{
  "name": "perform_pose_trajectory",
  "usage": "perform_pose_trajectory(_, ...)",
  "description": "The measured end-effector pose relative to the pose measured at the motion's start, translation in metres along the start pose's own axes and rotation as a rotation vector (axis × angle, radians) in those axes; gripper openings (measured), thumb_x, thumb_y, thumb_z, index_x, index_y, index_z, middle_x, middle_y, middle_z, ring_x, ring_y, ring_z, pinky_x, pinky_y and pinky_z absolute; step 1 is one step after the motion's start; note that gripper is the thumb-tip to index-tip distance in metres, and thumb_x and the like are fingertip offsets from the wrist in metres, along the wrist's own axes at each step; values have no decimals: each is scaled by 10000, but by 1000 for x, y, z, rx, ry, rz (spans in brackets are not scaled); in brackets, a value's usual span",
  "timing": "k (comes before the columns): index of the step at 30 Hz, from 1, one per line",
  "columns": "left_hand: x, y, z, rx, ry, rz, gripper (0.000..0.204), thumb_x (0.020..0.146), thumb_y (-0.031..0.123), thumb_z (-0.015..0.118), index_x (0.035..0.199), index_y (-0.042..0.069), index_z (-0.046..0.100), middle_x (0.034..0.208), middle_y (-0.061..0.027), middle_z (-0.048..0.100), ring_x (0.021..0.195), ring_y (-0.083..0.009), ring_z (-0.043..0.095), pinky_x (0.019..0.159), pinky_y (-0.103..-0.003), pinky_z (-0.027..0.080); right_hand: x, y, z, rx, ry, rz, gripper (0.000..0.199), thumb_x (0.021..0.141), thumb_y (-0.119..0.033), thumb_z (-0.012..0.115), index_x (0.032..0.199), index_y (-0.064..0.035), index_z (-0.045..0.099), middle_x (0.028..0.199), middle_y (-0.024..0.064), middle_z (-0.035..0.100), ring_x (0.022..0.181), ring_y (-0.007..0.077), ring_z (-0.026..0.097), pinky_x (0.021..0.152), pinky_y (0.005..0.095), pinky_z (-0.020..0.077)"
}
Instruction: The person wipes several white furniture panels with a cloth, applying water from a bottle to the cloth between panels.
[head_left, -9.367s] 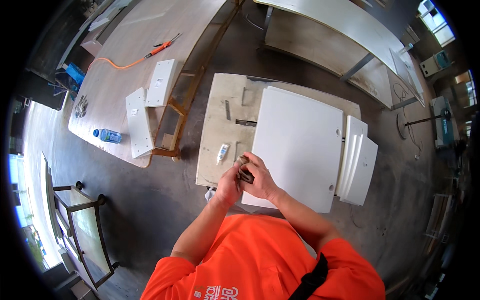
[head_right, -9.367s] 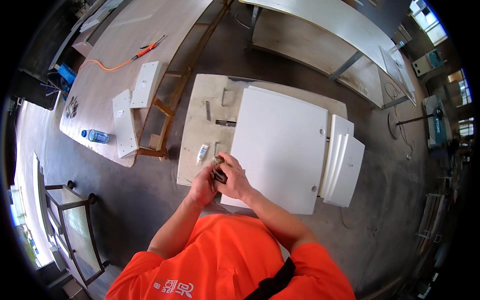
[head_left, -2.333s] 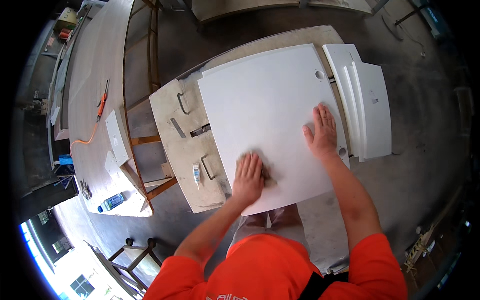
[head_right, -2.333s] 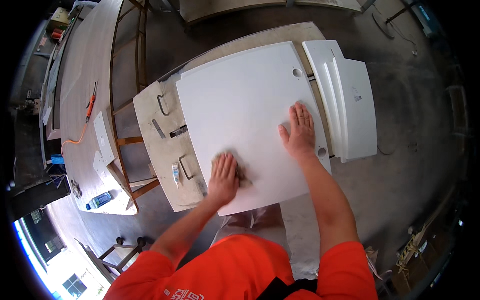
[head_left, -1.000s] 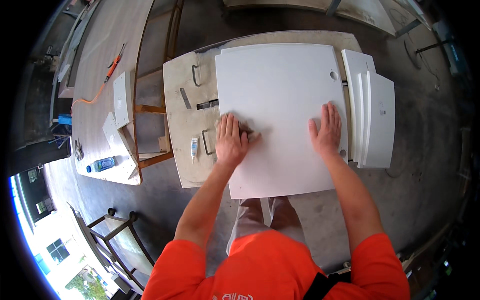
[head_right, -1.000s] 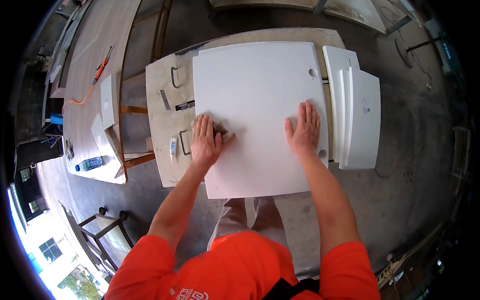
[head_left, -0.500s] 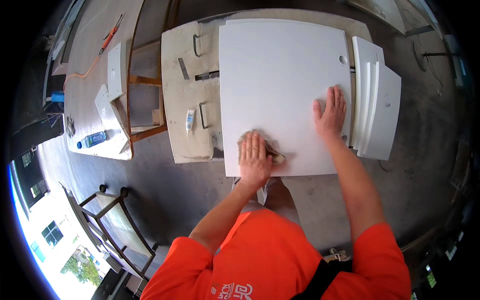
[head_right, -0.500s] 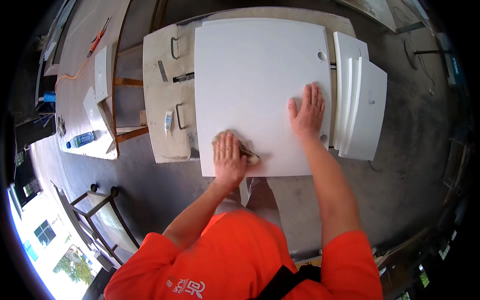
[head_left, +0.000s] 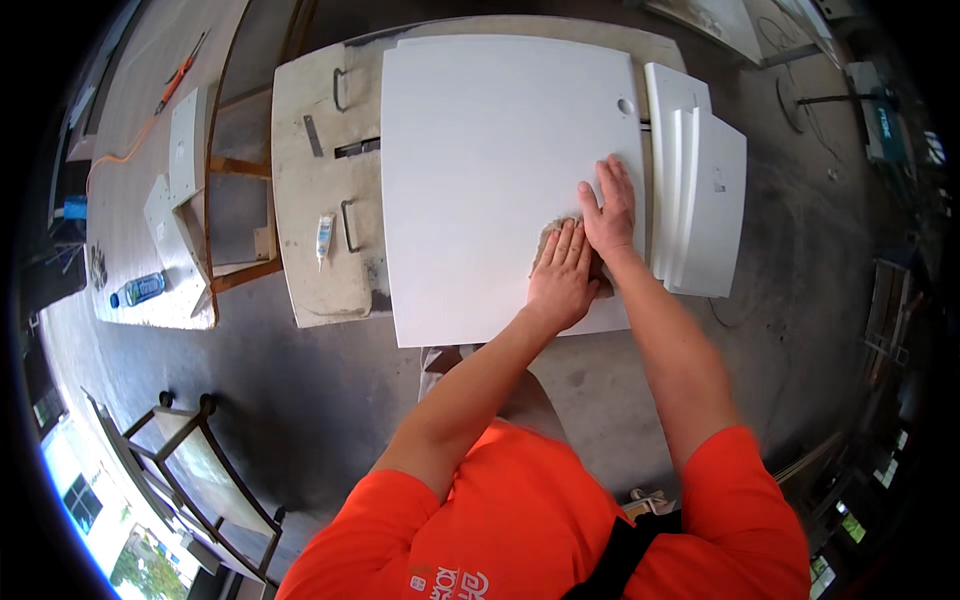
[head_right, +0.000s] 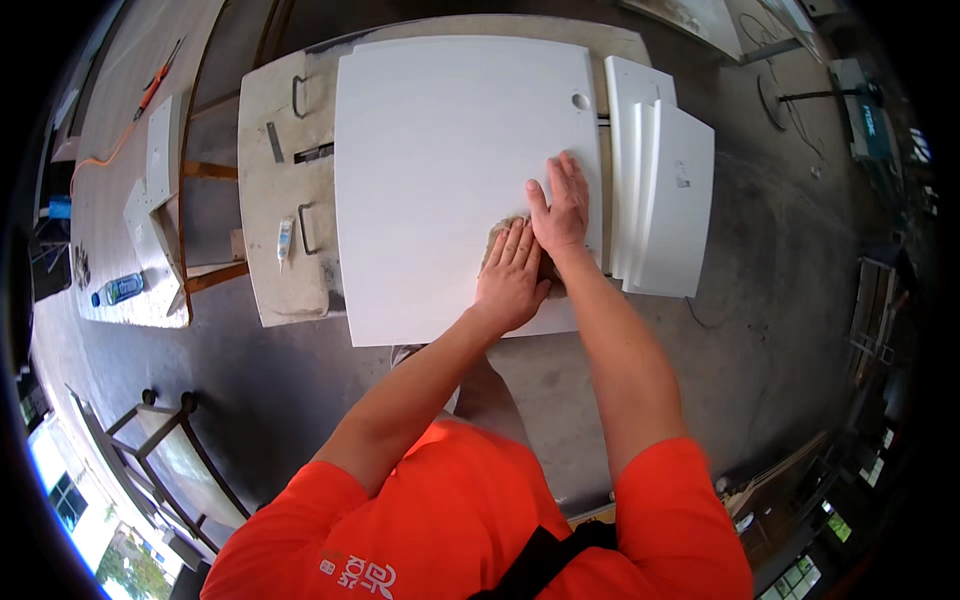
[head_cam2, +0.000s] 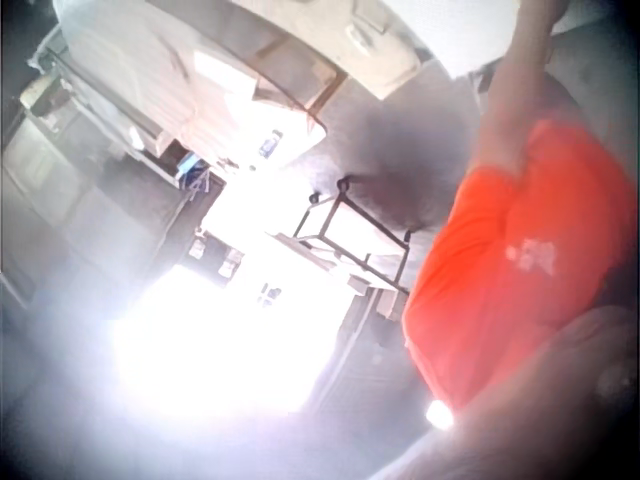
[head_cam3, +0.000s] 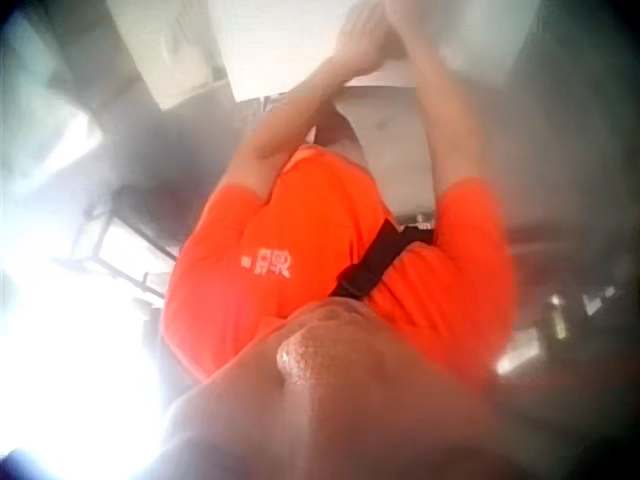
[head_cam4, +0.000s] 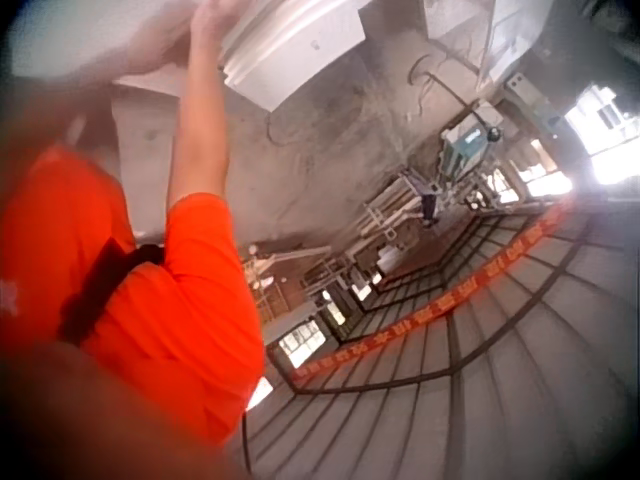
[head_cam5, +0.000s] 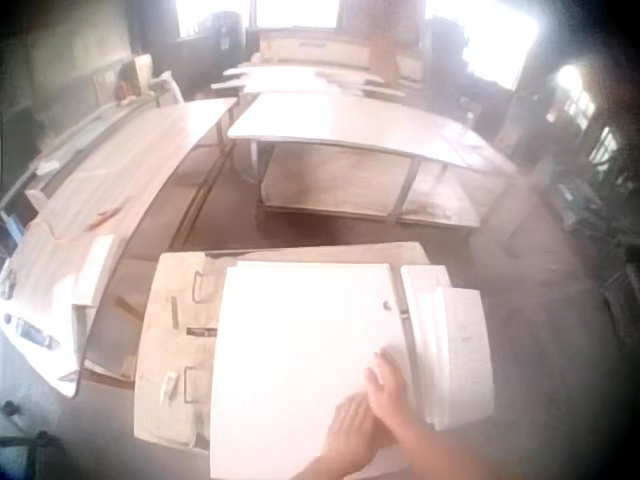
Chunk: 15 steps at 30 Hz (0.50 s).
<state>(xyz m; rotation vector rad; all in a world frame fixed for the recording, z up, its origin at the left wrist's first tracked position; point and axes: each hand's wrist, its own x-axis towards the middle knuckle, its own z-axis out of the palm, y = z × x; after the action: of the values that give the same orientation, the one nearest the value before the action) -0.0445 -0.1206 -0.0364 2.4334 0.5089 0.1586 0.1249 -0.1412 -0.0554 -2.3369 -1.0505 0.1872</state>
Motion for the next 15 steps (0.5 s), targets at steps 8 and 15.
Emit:
perform_pose_trajectory(8, -10, -144, -81, 343, 486, -203, 547, 988, 255, 539, 1473, 13, 468, 1603, -222, 387, 1514, -413, 311, 1257, -568, 192, -143, -36, -43, -141, -315, -360, 718, 979, -405, 631, 1475, 77, 438, 1630, 232, 334, 1510, 417, 315, 1236, 516, 269)
perform_pose_trajectory(15, 3, -152, -82, 461, 341, -328, 600, 1018, 360, 484, 1520, 40, 413, 1654, -182, 317, 1566, -366, 195, 1275, -549, 42, -143, -78, 12, -159, -397, -301, 935, 971, -649, 519, 1554, 62, 351, 1674, 225, 252, 1575, 375, 174, 1289, 498, 102)
